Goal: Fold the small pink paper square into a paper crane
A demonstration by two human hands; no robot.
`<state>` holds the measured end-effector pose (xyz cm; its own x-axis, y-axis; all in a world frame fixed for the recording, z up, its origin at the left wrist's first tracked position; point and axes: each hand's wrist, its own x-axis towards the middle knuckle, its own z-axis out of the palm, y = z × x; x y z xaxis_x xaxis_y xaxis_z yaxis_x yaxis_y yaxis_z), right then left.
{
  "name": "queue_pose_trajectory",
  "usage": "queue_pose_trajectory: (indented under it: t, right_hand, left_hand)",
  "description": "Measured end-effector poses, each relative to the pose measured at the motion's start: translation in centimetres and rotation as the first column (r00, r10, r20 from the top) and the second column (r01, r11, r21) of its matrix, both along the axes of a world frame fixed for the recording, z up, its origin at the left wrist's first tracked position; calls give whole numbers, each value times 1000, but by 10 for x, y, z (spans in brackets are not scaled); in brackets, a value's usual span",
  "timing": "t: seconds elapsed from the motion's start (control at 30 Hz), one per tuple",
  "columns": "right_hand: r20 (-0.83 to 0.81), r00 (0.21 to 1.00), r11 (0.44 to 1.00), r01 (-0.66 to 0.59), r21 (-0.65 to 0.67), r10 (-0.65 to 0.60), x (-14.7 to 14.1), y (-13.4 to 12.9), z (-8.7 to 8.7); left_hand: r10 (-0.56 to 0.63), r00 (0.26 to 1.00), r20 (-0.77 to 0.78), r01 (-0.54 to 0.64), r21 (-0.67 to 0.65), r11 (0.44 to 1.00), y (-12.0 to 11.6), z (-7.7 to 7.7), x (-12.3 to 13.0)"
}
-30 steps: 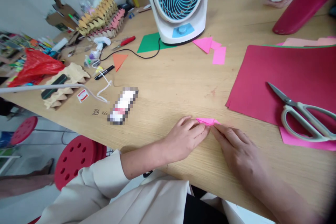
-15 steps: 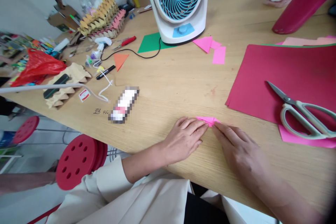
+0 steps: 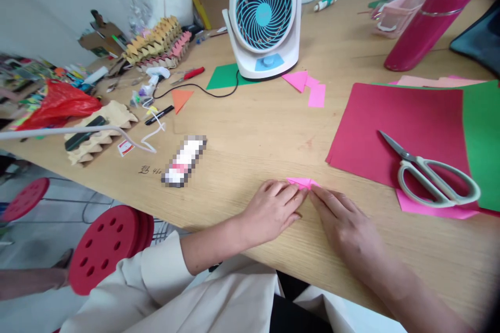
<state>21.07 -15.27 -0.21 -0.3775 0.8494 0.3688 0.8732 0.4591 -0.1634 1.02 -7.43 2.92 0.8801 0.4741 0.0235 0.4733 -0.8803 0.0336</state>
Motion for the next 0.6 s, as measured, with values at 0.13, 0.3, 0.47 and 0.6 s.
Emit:
queue_pose_trajectory:
  t: [0.13, 0.3, 0.47, 0.6]
  right_hand:
    - [84, 996, 999, 15, 34, -18, -2, 0, 2]
    - [123, 991, 998, 39, 50, -45, -5, 1, 3]
    - [97, 993, 997, 58, 60, -63, -6, -1, 0]
    - [63, 996, 997, 62, 41, -65, -3, 0, -3]
  left_hand:
    - [-18, 998, -52, 20, 39, 999, -2, 3, 3]
    - [18, 999, -27, -17, 26, 1000, -4, 1, 4]
    - [68, 994, 87, -65, -42, 997, -6, -4, 1]
    - [66, 996, 59, -62, -65, 996, -4, 1, 2]
